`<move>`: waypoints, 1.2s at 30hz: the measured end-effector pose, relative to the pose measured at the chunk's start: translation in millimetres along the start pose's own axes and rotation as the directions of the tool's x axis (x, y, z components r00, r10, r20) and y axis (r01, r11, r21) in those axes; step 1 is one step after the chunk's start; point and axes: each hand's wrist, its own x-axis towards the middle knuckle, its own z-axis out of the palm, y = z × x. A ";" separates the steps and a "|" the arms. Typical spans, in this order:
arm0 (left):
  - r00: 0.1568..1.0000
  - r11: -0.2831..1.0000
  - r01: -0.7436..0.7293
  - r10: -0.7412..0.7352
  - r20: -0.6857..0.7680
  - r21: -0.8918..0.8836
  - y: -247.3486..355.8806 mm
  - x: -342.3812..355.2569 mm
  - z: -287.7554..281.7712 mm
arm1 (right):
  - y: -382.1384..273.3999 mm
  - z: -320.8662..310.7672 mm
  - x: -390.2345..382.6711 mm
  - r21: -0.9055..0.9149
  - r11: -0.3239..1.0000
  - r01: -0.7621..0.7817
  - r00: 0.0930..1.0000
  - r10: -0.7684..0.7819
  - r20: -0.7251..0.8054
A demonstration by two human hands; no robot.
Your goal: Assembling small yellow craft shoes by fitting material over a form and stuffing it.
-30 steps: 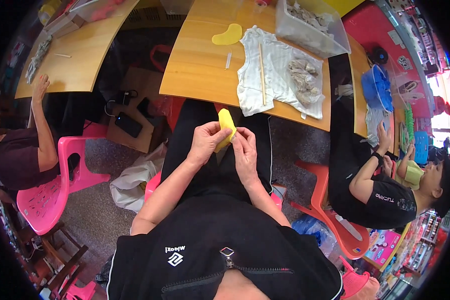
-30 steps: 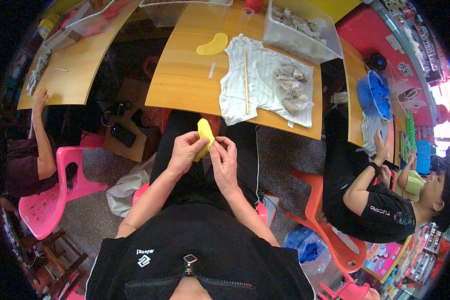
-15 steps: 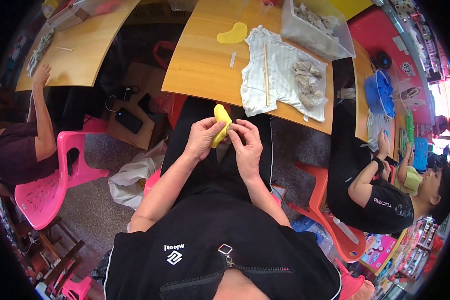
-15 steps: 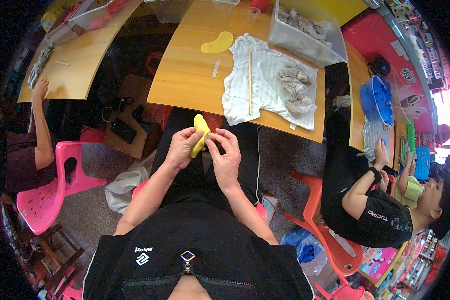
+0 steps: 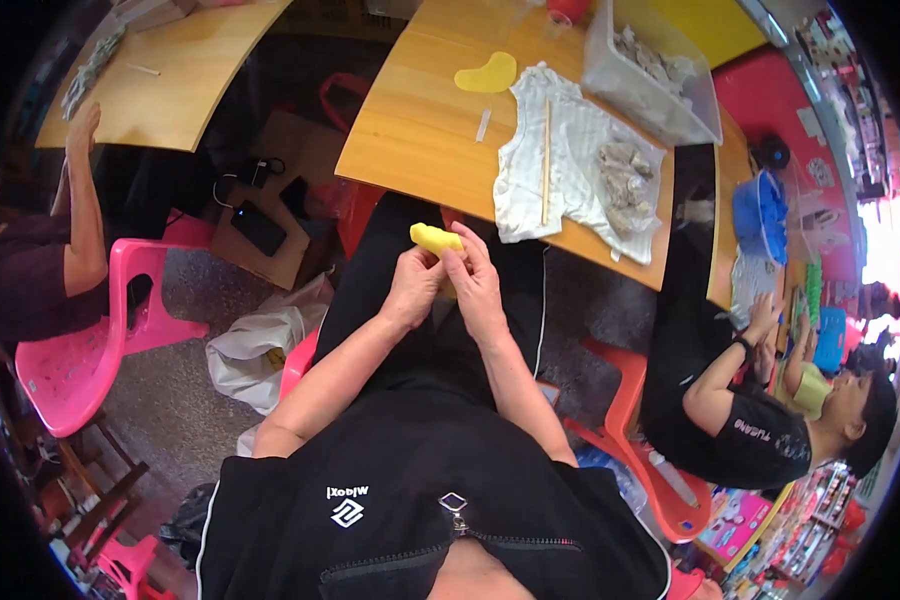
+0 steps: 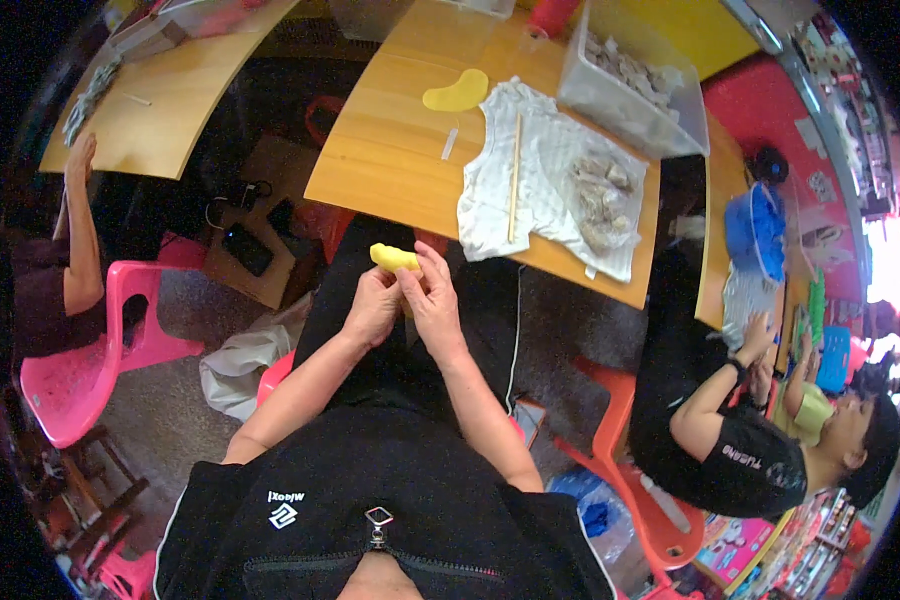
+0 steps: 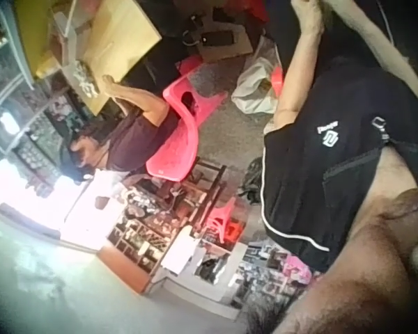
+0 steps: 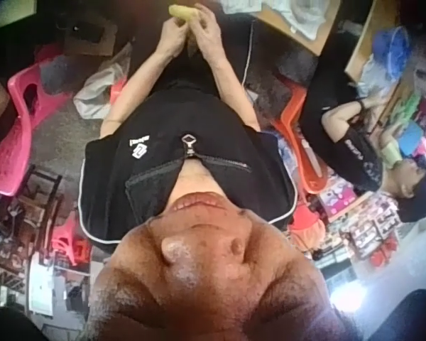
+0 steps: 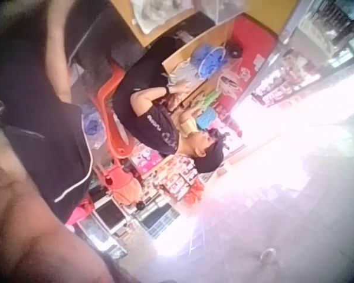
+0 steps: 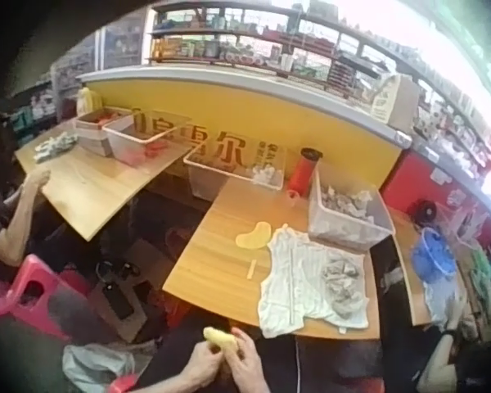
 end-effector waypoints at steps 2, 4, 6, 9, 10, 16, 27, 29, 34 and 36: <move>0.998 0.994 0.056 -0.053 0.040 -0.090 -1.7 0.6 -2.5 | -10.1 2.0 9.3 -0.039 0.997 0.059 0.998 -0.060 -0.033; 0.998 0.990 -0.039 0.045 0.044 -0.135 18.4 -11.9 10.9 | -18.1 -2.4 20.5 0.093 0.996 0.009 0.995 0.000 -0.101; 0.989 0.975 -0.130 0.140 0.044 -0.180 26.5 -14.2 6.2 | -38.6 -8.3 39.9 -0.014 0.992 0.123 0.985 -0.124 -0.120; 1.000 0.999 0.023 -0.022 -0.014 0.034 16.8 -14.2 -45.8 | -88.0 5.5 63.1 -0.233 0.918 0.321 0.898 -0.373 -0.233; 0.993 0.983 -0.080 0.093 -0.077 0.165 12.6 -14.0 -57.5 | -104.6 10.8 68.7 -0.262 0.895 0.360 0.862 -0.427 -0.275; 0.994 0.995 -0.103 0.103 -0.023 -0.002 -4.6 -17.6 -68.6 | -40.8 -12.5 132.4 -0.728 0.512 0.455 0.834 -0.532 0.146; 0.999 0.991 -0.033 0.031 -0.020 -0.126 -0.3 -15.7 -69.7 | -72.1 4.8 130.7 -0.681 0.598 0.423 0.755 -0.648 -0.099; 1.000 0.993 0.004 -0.007 -0.024 -0.116 7.2 -12.6 -65.5 | -44.2 -12.8 134.6 -0.735 0.556 0.389 0.842 -0.539 0.038; 0.995 0.999 -0.019 0.014 -0.099 -0.046 33.3 -12.5 -70.3 | -73.4 9.2 120.4 -0.663 0.605 0.441 0.748 -0.656 -0.101; 0.992 0.998 -0.031 0.023 -0.121 -0.063 45.6 -12.0 -68.1 | -47.5 -1.5 132.8 -0.784 0.459 0.417 0.895 -0.358 0.267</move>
